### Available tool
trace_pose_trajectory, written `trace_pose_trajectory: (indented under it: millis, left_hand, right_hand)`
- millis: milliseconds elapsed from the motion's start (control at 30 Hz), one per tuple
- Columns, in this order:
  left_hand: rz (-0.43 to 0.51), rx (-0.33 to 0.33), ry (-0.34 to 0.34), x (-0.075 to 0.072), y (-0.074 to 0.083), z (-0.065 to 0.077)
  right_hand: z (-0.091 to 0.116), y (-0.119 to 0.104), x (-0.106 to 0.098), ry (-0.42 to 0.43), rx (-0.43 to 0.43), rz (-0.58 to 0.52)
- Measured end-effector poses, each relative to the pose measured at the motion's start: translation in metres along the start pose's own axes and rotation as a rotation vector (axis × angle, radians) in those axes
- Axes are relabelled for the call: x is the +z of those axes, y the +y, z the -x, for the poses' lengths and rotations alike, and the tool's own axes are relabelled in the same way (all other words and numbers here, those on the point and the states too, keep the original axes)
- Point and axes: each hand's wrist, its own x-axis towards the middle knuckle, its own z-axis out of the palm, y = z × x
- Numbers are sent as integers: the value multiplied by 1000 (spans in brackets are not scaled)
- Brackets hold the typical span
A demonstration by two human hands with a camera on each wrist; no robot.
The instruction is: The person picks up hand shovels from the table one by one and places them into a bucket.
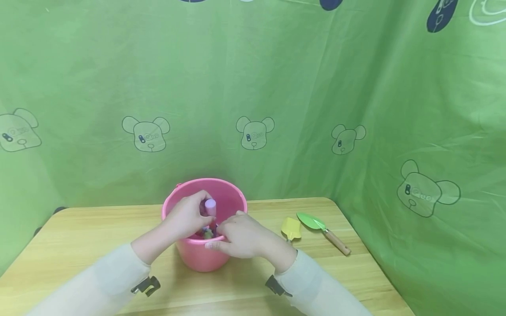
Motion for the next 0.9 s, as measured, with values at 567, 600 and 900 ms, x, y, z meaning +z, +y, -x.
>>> trace_pose_trajectory:
  millis: [567, 600, 900]
  left_hand:
    - [-149, 37, -154, -5, 0, 3]
    - [-154, 33, -165, -5, 0, 3]
    - [-248, -16, -229, -9, 1, 3]
  right_hand:
    - [0, 0, 1, -20, 18, -3]
    - [0, 0, 0, -19, 18, -1]
    - [1, 0, -1, -5, 20, 1]
